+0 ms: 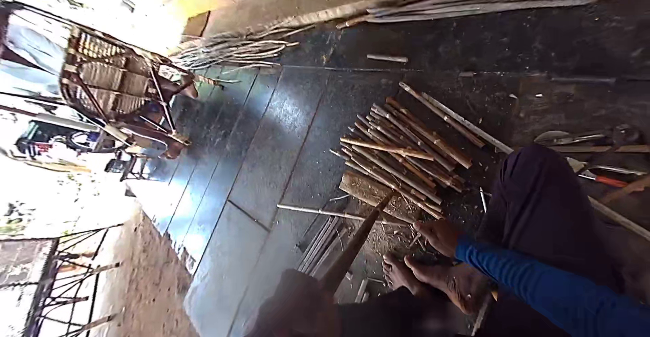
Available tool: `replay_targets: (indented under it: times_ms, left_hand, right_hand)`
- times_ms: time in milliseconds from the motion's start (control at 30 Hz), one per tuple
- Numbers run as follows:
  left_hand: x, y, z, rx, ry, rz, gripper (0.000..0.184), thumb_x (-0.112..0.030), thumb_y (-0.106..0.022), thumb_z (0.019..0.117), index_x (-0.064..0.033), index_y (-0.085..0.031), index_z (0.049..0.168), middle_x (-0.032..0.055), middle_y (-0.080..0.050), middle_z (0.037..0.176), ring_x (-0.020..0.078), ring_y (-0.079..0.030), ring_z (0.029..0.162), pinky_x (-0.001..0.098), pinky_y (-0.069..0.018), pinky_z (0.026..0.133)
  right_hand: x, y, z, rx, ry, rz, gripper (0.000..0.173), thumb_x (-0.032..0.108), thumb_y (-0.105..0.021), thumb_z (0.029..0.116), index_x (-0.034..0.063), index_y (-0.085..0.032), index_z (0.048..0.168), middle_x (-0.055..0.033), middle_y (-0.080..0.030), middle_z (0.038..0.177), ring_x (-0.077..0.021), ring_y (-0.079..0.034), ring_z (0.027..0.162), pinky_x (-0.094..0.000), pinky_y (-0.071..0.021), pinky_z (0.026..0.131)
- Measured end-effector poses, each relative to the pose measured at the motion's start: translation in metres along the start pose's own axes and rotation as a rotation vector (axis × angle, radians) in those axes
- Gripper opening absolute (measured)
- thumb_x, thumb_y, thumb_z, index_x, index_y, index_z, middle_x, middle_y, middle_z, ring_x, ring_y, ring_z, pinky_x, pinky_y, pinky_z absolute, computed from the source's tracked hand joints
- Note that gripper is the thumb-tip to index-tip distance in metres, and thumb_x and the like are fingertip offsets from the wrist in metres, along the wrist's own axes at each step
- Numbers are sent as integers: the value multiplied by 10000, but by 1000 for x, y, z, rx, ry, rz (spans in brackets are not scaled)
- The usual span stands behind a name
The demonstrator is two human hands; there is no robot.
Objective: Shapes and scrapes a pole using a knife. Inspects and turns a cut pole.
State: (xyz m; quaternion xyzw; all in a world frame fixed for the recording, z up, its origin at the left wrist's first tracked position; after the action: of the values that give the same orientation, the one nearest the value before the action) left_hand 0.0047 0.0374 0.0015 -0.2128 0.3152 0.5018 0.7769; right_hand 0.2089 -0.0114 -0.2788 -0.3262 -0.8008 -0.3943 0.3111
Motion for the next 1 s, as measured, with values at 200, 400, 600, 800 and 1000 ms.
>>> replay_targets:
  times_ms: [200,400,600,800,1000]
  left_hand:
    - [1,4,4,-87,-55,-9,590,-654,-572,916,-92,-679,1064,26,-674,801,163,-639,670,299,-552,649]
    - [-1,26,3,-8,6,71,576,-687,-572,905,-155,-659,1109,-14,-700,915,139,-665,784,284,-555,743]
    - [-5,16,10,52,62,2,712,-792,-502,862,-131,-650,1080,-10,-689,878,131,-662,773,272,-551,736]
    - [0,1,9,-68,43,-35,629,-714,-596,862,-96,-652,968,-15,-636,749,120,-618,649,254,-541,641]
    - [-2,31,6,218,142,-85,746,-783,-589,819,-102,-637,1118,37,-710,914,167,-688,805,312,-579,757]
  right_hand:
    - [-27,-24,19,-64,4,21,754,649,-208,1060,96,-719,1089,-166,-725,965,-355,-709,971,-604,-540,887]
    - [9,0,-2,57,-74,-19,681,533,-233,1107,27,-667,1242,-233,-701,1167,-394,-659,1147,-595,-471,1019]
    - [-27,-32,18,-83,3,-3,719,625,-210,1068,106,-708,1073,-159,-716,921,-352,-709,937,-599,-542,855]
    - [1,-4,10,36,-124,12,695,622,-271,1071,75,-681,1195,-204,-710,1105,-382,-677,1089,-595,-498,969]
    - [-19,-18,15,-84,72,-39,605,538,-296,1090,99,-710,1124,-150,-728,942,-346,-716,934,-590,-547,857]
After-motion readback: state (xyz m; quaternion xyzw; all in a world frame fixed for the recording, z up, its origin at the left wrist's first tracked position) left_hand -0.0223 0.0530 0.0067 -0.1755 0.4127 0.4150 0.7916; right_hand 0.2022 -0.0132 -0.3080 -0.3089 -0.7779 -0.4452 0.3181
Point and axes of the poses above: each hand's wrist, its own z-axis towards the middle knuckle, its own y-axis out of the back of the hand, x = y × z, the point moved 2 cm from there along z, towards the middle knuckle
